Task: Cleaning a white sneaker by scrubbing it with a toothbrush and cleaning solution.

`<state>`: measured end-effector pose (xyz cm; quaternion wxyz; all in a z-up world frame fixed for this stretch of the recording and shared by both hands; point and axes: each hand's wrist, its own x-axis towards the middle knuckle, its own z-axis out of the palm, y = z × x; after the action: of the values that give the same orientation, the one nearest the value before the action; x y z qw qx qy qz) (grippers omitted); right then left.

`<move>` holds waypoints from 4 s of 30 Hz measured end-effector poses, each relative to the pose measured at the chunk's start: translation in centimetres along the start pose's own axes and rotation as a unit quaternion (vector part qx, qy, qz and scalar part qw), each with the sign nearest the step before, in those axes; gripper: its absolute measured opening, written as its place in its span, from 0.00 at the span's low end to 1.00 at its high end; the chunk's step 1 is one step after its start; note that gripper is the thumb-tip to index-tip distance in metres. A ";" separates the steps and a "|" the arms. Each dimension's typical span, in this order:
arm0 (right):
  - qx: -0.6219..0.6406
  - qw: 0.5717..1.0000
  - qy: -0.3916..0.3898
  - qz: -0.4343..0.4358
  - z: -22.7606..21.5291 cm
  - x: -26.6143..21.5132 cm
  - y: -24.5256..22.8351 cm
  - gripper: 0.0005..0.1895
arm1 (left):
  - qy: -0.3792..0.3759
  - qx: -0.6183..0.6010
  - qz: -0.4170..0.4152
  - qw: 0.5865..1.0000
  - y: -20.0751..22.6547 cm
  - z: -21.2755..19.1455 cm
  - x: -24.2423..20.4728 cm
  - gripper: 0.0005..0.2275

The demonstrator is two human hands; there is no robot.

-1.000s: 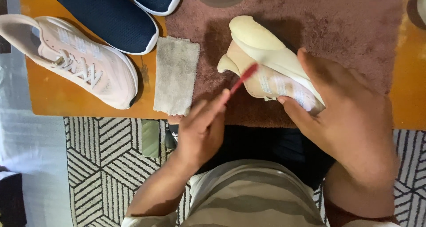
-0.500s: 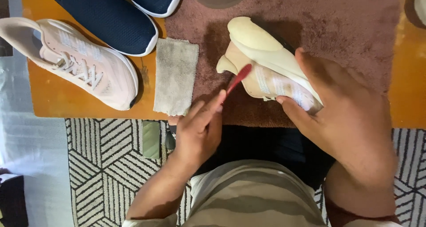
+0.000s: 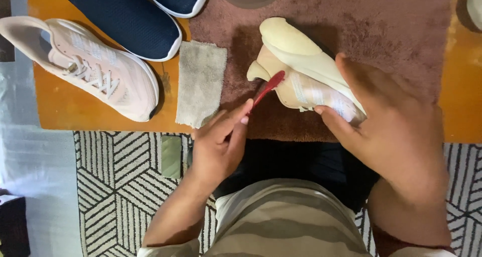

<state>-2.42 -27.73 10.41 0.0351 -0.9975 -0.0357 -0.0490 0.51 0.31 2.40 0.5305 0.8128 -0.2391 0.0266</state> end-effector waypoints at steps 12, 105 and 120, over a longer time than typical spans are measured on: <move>0.128 0.986 -0.098 0.039 -2.6 1.8 0.9 0.33 | 0.032 0.018 -0.018 0.999 1.6 -0.9 -0.4 0.14; 0.046 0.996 0.069 -0.027 -0.6 -0.9 -0.4 0.20 | 0.062 -0.112 -0.003 0.992 1.4 -0.2 -2.3 0.17; 0.713 0.651 0.113 0.235 2.9 -3.6 -3.8 0.32 | 0.017 -0.207 0.044 0.977 5.5 3.7 0.4 0.32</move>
<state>-5.99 -23.94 7.43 0.7494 -0.6273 0.1803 -0.1112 -2.20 -4.84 5.61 0.6899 0.6733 -0.2657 0.0138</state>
